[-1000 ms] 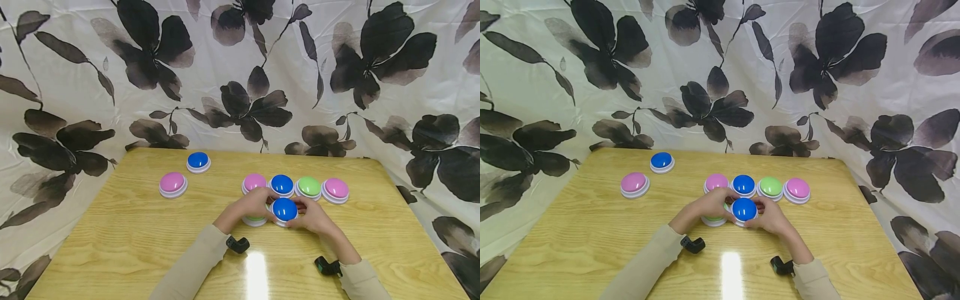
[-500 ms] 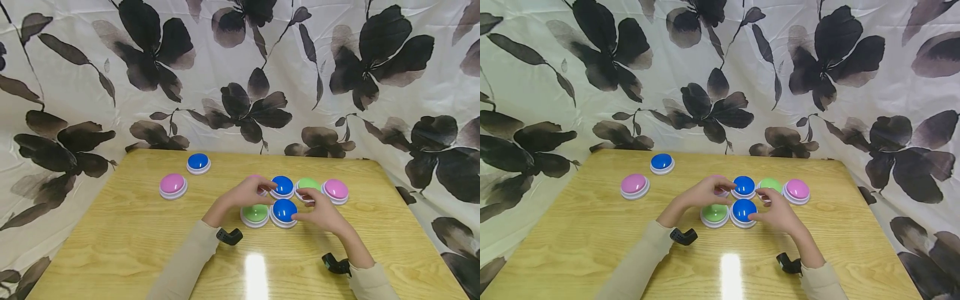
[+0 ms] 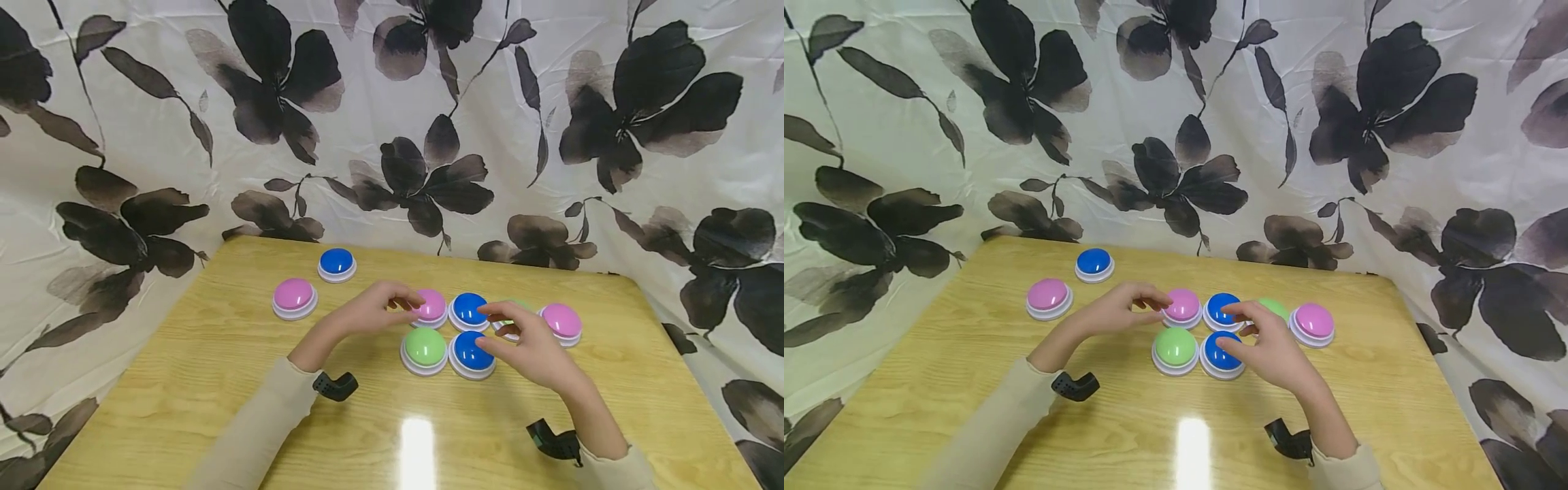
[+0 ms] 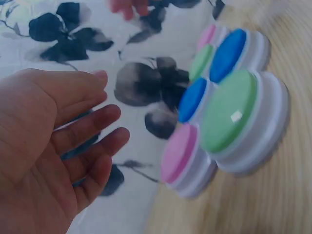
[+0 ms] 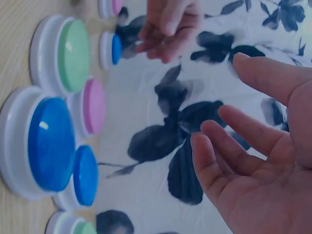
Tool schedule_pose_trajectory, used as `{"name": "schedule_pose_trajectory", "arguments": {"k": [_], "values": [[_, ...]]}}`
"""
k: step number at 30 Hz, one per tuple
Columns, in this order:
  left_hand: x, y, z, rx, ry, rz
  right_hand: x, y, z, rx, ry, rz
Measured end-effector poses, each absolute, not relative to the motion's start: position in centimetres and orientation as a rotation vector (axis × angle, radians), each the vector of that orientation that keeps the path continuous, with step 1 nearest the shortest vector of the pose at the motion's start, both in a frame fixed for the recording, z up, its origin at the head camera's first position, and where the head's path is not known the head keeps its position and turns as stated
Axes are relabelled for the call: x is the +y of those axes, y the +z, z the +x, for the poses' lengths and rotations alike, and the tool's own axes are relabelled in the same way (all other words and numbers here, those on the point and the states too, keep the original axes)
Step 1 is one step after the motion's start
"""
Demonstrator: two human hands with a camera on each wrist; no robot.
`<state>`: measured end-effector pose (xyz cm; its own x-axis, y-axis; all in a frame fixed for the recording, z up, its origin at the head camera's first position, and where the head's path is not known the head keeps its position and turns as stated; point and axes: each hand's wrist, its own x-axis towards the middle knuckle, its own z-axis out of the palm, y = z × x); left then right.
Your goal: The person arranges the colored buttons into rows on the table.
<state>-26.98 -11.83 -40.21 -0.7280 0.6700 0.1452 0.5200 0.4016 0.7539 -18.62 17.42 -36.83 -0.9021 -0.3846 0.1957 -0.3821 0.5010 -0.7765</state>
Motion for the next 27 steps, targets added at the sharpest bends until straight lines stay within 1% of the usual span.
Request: {"name": "schedule_pose_trajectory", "arguments": {"k": [8, 16, 27], "values": [[-15.7, -41.9, -26.6, 2.536, 1.202, 0.938, 15.7, -36.4, -18.6, 2.684, -1.366, -0.815], [-19.9, -43.0, -27.1, 2.664, 1.121, 0.875, 14.4, -36.7, -18.4, 2.633, -1.334, -0.814], [-26.2, -43.4, -27.6, 2.829, 1.120, 0.711, 13.3, -38.0, -19.0, 2.562, -1.326, -0.860]]}}
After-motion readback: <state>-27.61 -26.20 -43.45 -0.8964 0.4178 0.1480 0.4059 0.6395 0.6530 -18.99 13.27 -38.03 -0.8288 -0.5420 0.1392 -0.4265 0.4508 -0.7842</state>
